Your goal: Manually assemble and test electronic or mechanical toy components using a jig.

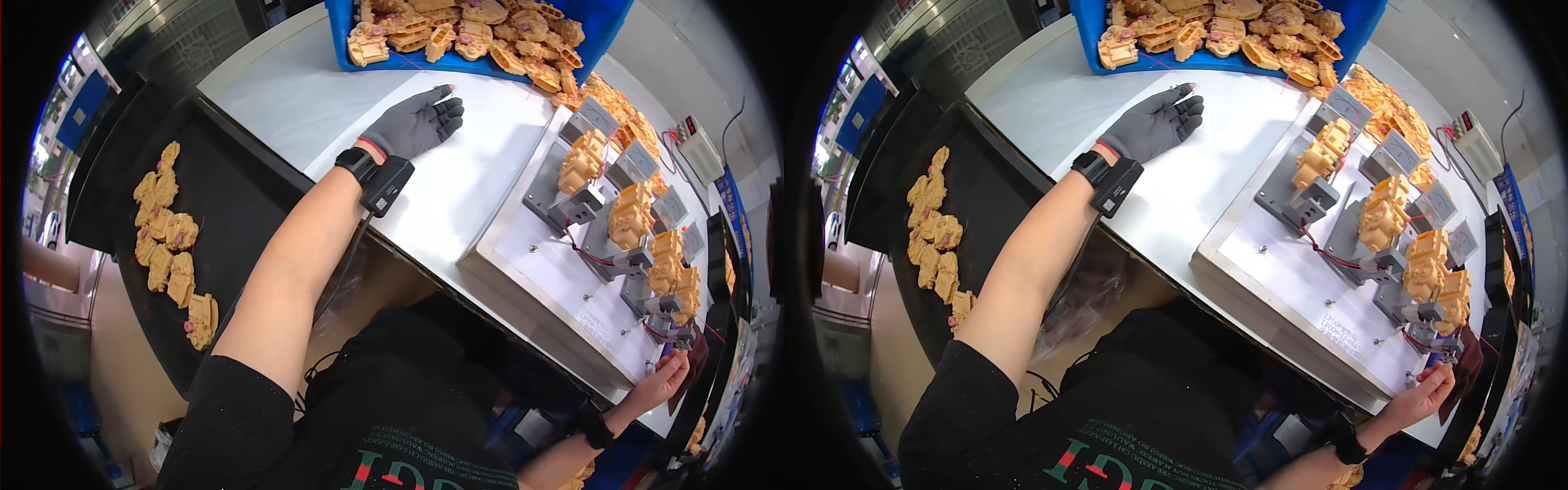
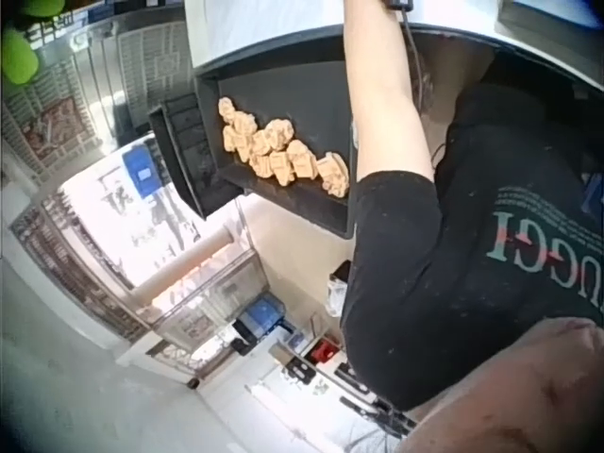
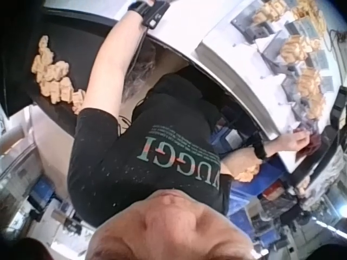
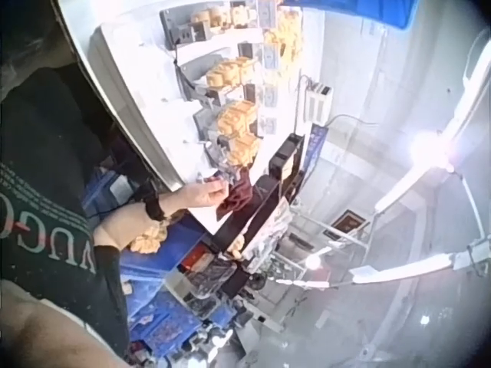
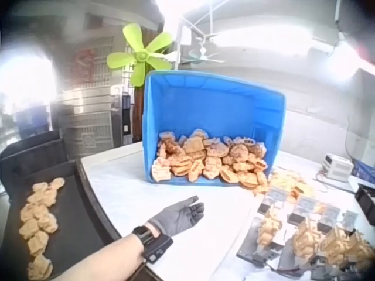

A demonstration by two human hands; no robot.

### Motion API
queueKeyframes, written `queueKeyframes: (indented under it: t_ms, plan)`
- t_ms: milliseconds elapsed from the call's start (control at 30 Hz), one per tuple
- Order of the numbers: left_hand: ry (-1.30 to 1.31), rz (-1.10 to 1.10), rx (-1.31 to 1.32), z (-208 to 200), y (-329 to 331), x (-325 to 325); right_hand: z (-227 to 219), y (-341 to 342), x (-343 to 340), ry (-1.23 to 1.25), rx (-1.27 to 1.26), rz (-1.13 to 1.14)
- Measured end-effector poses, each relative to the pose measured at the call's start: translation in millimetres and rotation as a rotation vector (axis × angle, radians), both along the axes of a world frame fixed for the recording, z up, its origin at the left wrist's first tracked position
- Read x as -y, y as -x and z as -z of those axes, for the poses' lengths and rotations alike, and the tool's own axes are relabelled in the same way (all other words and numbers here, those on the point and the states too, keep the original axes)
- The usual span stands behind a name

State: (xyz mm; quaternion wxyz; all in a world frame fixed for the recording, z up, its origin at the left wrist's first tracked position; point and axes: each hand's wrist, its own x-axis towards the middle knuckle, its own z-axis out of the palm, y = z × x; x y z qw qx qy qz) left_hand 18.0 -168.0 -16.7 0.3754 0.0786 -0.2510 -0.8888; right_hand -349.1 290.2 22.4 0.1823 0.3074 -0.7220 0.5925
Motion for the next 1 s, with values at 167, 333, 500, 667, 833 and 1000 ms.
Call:
queueKeyframes:
  t_ms: [167,333,500,667,833,1000]
  plan:
    - [0.004,-0.002,0.027,-4.1,5.4,-1.5,0.6,0.9,-3.3,-0.002,0.018,0.032]
    - [-0.003,0.001,0.039,-1.4,6.1,0.4,2.0,0.5,-1.6,0.022,0.035,-0.010]
    - [0.004,0.016,0.047,-3.8,6.6,-1.4,-0.8,-4.4,2.4,0.010,0.038,-0.010]
    - [-0.005,0.044,0.046,-6.7,9.1,-3.4,-3.1,-4.6,-0.4,-0.004,0.040,-0.054]
    - [-0.002,0.082,0.037,-9.0,11.1,0.3,-20.6,-76.0,20.7,-0.079,-0.197,-0.174]
    - [-0.016,0.020,0.367,-19.9,2.1,1.2,-65.5,-240.9,100.9,-0.238,-0.424,-1.343]
